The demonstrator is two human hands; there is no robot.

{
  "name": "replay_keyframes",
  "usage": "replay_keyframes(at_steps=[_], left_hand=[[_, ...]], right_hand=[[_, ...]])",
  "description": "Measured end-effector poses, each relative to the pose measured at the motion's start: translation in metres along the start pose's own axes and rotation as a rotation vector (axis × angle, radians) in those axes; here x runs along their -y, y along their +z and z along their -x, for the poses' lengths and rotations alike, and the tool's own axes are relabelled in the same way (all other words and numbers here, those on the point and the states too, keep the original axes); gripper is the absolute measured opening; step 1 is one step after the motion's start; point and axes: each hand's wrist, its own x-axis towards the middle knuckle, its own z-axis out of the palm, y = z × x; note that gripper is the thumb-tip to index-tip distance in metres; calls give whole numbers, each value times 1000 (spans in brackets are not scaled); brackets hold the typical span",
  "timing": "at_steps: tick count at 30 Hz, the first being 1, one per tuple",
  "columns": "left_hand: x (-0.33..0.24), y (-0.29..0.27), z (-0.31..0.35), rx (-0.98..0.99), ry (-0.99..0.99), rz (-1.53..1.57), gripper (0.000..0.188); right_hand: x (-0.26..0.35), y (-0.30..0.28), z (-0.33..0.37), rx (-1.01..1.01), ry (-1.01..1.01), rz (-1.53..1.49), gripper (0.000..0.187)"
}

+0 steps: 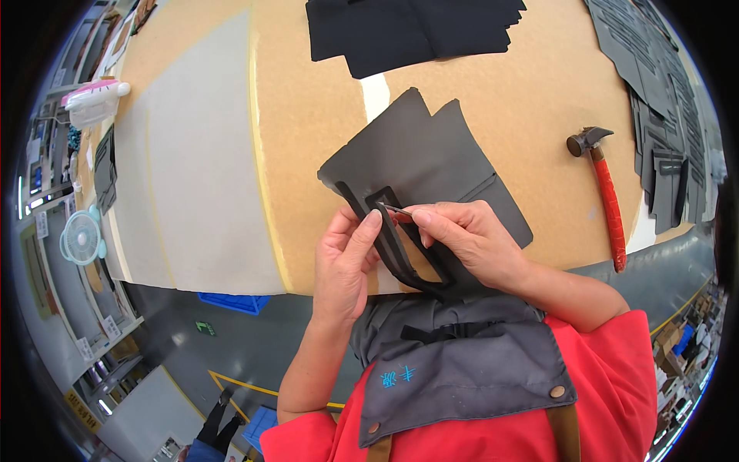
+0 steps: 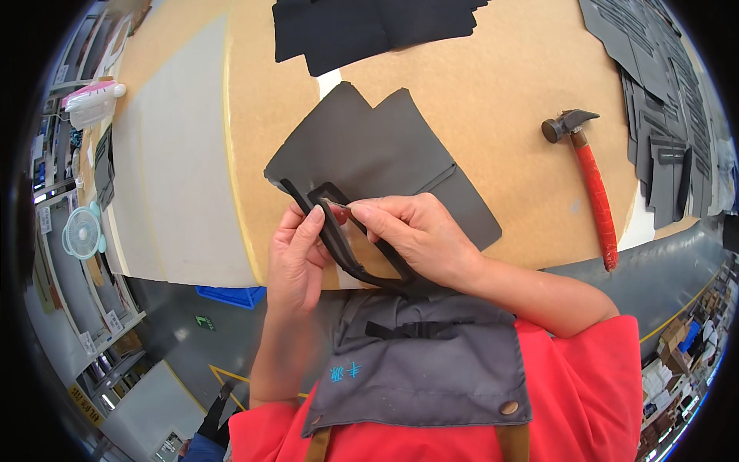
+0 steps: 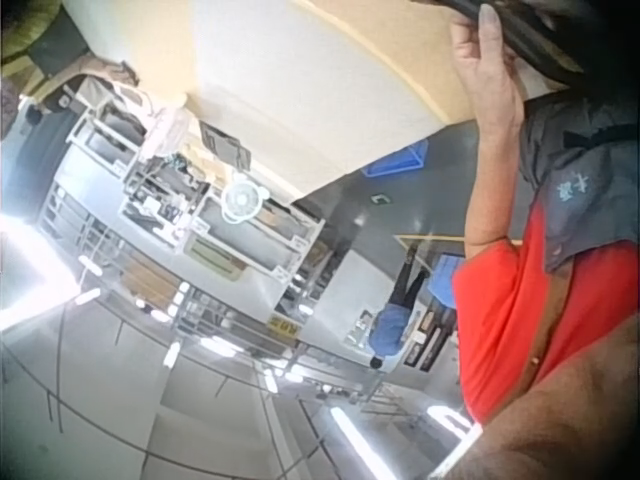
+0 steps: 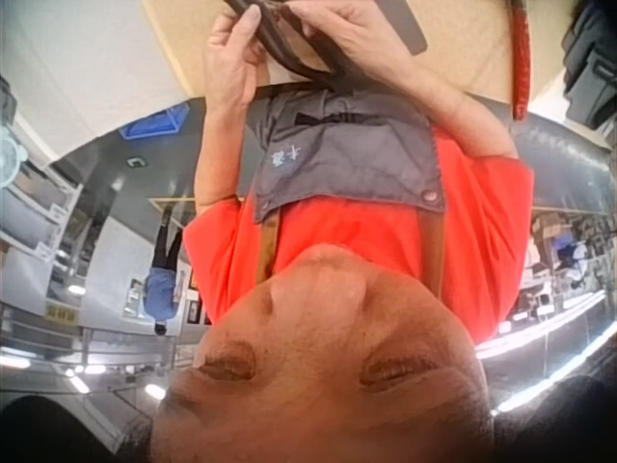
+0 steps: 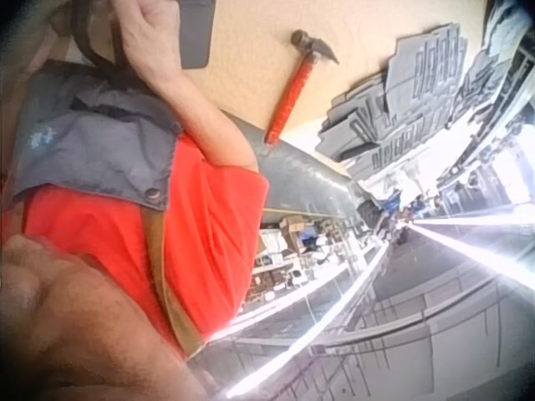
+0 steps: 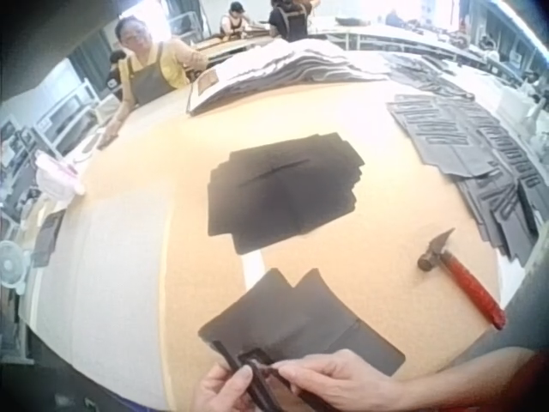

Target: The recorder is seen assembling a leather bag component by fitting a piece of leather into a slot and then using a hammer to secure it.

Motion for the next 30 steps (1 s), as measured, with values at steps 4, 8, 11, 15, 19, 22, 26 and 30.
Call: replay_keyframes(at_steps=[4, 8, 11, 15, 19, 22, 26, 30], left_hand=[[0, -2, 1, -1, -8, 4, 13], [1, -4, 1, 0, -11, -3, 13], [1, -2, 1, -2, -6, 0, 13], [1, -1, 2, -6, -18, 0, 12], [1, -1, 2, -1, -22, 7, 12], [1, 0, 2, -2, -18, 5, 12], [1, 0, 1, -9, -19, 5, 12], [-1, 4, 1, 4, -28, 22, 13]], right_hand=[[-5, -1, -1, -4, -6, -11, 35], [-5, 3, -1, -18, -13, -46, 35], [-8, 2, -1, -10, 6, -53, 35], [-7, 4, 0, -18, -1, -72, 34], [-2, 2, 2, 15, 51, -39, 37], [-3, 1, 2, 19, 57, -44, 37], [-6, 3, 3, 11, 64, -57, 37], [-4, 4, 5, 5, 71, -115, 37]])
